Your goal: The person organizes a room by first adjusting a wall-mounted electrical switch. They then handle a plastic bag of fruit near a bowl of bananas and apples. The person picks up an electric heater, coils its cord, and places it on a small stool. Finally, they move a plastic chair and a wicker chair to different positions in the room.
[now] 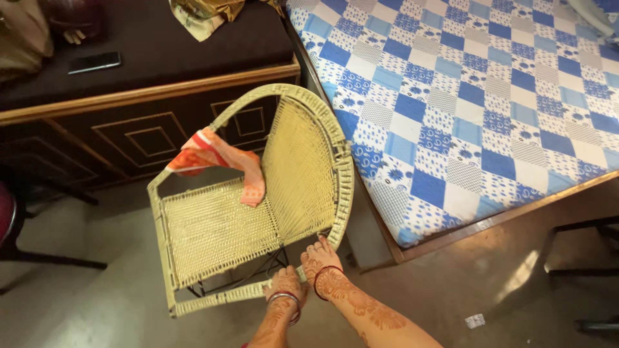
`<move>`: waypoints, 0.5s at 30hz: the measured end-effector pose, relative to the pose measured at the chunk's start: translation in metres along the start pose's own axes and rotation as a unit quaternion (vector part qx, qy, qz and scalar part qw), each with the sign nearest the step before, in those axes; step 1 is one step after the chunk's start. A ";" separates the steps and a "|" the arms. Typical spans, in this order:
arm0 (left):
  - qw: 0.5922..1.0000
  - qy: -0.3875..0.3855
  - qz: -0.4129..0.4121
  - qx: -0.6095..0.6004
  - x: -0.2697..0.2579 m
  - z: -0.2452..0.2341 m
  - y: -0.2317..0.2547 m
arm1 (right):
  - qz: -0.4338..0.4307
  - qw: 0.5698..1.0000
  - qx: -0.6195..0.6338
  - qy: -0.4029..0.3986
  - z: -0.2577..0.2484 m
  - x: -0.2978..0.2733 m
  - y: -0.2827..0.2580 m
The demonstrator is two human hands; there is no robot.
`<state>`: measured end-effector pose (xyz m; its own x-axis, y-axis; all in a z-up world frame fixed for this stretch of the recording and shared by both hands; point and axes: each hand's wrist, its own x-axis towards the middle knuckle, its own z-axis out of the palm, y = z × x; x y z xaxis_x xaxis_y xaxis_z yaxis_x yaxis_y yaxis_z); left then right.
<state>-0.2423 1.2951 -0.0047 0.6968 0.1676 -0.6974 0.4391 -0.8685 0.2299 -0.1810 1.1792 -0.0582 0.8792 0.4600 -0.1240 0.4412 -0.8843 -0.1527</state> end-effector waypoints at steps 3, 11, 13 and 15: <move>1.000 0.012 0.002 0.028 -0.027 0.019 -0.009 | -0.092 0.991 -0.039 -0.084 -0.016 -0.046 -0.002; 0.998 0.012 -0.039 0.038 -0.093 0.066 -0.016 | -0.135 0.989 -0.024 -0.049 -0.048 -0.144 -0.016; 0.998 0.013 -0.040 0.043 -0.108 0.074 -0.018 | -0.135 0.990 -0.017 -0.044 -0.045 -0.163 -0.024; 0.998 -0.005 -0.045 0.046 -0.119 0.078 -0.021 | -0.139 0.990 -0.016 -0.031 -0.045 -0.179 -0.030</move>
<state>-0.3781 1.2570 0.0205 0.6508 0.2423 -0.7195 0.4453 -0.8894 0.1033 -0.3435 1.1202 0.0122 0.7113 0.6884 -0.1416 0.6701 -0.7251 -0.1588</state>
